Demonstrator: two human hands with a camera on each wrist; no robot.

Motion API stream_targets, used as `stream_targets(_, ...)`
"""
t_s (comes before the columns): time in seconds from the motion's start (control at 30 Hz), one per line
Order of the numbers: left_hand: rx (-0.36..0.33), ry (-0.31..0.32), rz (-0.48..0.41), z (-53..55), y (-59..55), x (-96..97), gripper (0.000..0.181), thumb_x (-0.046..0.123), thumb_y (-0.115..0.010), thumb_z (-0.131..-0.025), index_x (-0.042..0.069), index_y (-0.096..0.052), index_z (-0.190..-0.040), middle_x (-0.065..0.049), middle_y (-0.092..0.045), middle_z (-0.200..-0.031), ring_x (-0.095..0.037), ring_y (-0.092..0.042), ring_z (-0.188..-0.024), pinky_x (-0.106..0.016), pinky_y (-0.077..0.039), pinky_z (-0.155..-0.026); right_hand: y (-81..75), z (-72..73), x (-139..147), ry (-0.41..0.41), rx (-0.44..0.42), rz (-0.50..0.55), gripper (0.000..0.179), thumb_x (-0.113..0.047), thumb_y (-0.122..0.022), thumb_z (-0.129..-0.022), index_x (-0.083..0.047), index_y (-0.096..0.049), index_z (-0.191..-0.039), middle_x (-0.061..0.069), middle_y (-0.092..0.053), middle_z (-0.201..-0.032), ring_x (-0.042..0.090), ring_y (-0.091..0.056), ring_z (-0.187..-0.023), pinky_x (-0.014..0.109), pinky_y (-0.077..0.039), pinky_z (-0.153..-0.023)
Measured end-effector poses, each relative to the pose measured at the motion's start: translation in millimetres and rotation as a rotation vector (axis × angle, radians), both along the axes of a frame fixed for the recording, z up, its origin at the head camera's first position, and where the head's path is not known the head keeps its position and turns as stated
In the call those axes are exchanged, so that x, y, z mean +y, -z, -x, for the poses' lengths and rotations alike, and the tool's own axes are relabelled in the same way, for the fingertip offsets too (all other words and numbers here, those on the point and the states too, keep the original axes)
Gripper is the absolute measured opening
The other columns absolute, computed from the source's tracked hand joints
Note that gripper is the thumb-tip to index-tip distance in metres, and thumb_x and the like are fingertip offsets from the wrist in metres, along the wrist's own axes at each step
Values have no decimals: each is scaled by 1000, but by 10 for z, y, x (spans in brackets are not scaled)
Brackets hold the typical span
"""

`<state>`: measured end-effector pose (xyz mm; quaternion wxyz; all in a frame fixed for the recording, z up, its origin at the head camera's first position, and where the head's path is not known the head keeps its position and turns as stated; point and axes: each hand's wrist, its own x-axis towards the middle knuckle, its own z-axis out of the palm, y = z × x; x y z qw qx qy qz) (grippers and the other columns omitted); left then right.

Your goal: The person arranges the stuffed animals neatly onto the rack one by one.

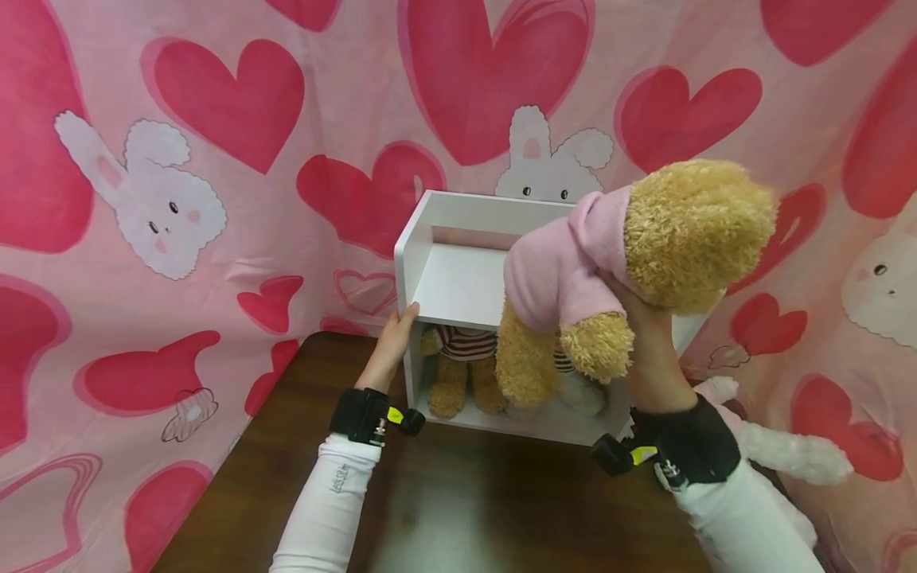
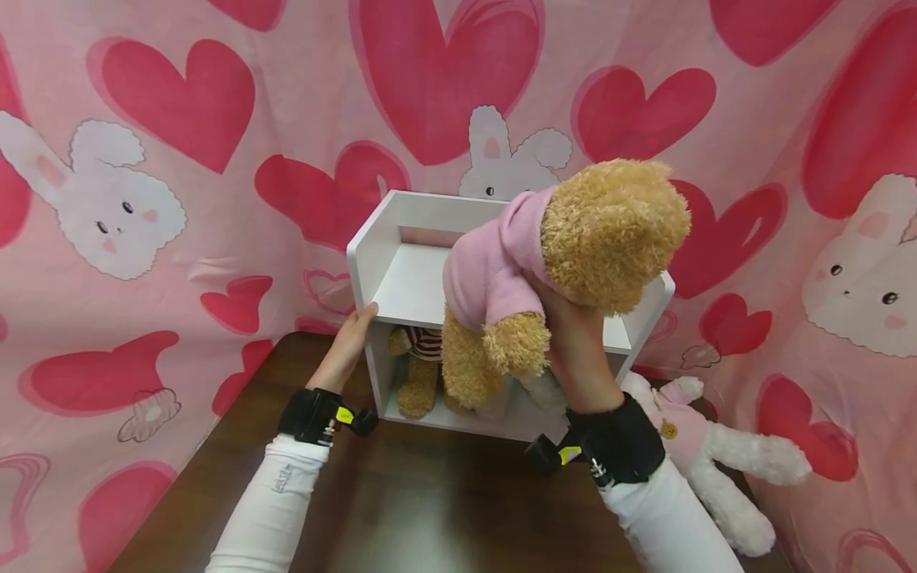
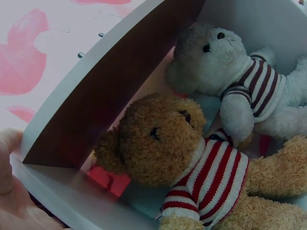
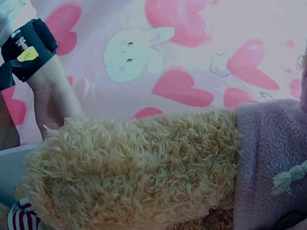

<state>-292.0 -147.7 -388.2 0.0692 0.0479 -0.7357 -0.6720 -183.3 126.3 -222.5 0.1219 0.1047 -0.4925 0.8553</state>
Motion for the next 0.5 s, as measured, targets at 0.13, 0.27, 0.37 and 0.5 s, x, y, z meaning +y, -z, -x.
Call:
stream_targets(0.13,-19,19,-24,-187,-225,54,60,33,-39,-97,-8,-25,-138,-27,-26,-142,-36,-21,-132,-48,-16,-108,52,52,-55,-61,51,47,44,-9,-69,-80,-13,-43,-114,-3,-45,-113,9,-43,-106,23,-34,-96)
stream_targets(0.27,-47,23,-16,-217,-266,50,64,34,-38,-97,-8,-19,-140,-26,-19,-145,-35,-16,-134,-47,-13,-109,74,124,-121,-113,93,114,42,-10,-70,-79,-11,-44,-112,-1,-46,-111,11,-44,-103,23,-39,-92)
stream_targets(0.37,-34,6,9,-95,-104,6,77,50,-40,-92,-4,-18,-142,-23,-20,-146,-32,-18,-134,-46,-15,-108,53,194,-186,-129,116,161,46,-10,-72,-77,-10,-44,-112,0,-46,-112,12,-45,-104,24,-39,-93)
stream_targets(0.5,-32,-2,14,-84,-80,19,78,52,-40,-91,-4,-20,-142,-24,-21,-145,-32,-20,-133,-46,-17,-108,23,300,-276,-117,153,182,47,-8,-74,-74,-9,-46,-112,1,-47,-112,13,-46,-105,27,-38,-94)
